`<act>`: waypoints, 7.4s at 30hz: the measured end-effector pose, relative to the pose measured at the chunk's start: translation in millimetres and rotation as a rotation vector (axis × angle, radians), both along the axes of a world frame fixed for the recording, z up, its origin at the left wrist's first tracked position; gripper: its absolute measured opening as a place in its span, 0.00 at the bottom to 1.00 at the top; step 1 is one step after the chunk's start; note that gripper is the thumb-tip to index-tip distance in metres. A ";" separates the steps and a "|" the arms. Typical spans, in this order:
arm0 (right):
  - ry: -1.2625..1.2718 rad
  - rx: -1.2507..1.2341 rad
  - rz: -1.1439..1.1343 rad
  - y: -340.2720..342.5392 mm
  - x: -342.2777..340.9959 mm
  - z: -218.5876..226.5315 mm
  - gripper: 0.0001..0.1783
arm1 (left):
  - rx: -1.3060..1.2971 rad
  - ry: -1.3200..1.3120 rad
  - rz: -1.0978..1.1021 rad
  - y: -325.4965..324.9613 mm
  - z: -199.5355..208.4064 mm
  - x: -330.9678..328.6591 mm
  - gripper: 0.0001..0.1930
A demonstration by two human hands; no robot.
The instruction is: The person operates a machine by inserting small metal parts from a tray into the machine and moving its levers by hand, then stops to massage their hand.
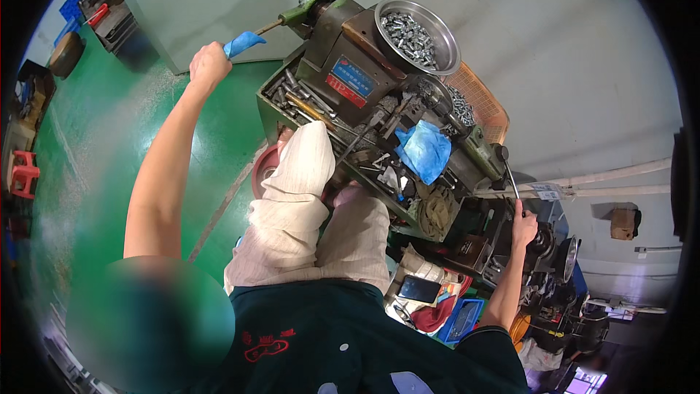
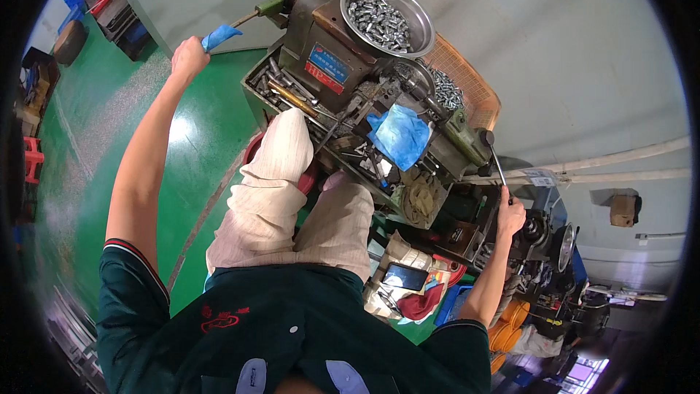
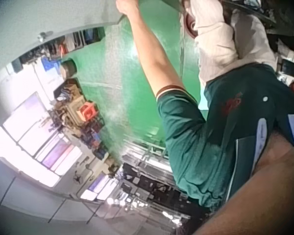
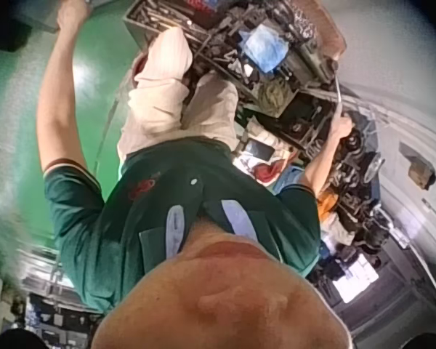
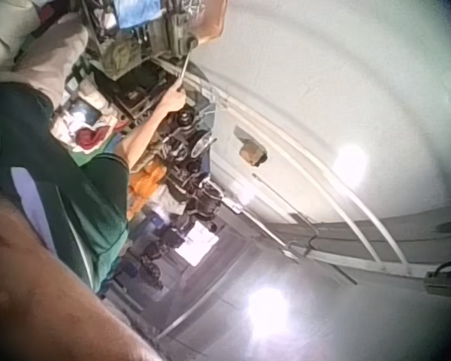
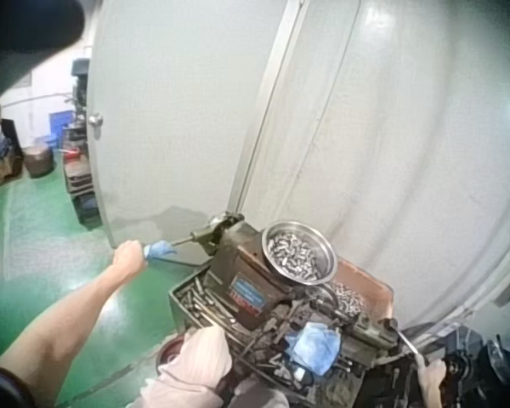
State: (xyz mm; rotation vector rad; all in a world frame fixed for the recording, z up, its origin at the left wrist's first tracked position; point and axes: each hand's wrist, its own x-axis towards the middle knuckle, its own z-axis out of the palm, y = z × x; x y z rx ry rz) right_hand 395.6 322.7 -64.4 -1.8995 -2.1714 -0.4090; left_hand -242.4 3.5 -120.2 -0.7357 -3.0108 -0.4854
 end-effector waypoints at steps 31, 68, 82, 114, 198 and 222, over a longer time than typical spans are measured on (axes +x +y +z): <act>0.293 0.128 0.483 63.2 -171.2 1.5 0.19 | 0.018 -0.015 0.009 -1.3 4.2 4.7 0.12; 0.669 -0.763 0.893 41.9 -336.9 -43.2 0.21 | 0.052 -0.012 0.021 -4.0 1.6 10.7 0.12; 0.670 -0.721 0.856 39.1 -338.9 -44.8 0.20 | 0.114 -0.066 -0.059 11.3 7.6 86.1 0.15; 0.206 -0.429 1.251 -45.7 -391.0 85.8 0.11 | 0.147 -0.070 -0.051 12.4 6.6 83.6 0.13; 0.825 -0.837 0.788 50.8 -334.6 -47.2 0.17 | 0.184 -0.068 -0.058 11.7 8.0 84.9 0.16; 0.799 -0.892 0.905 38.0 -335.6 -43.8 0.18 | 0.189 -0.092 -0.052 11.0 7.8 83.6 0.15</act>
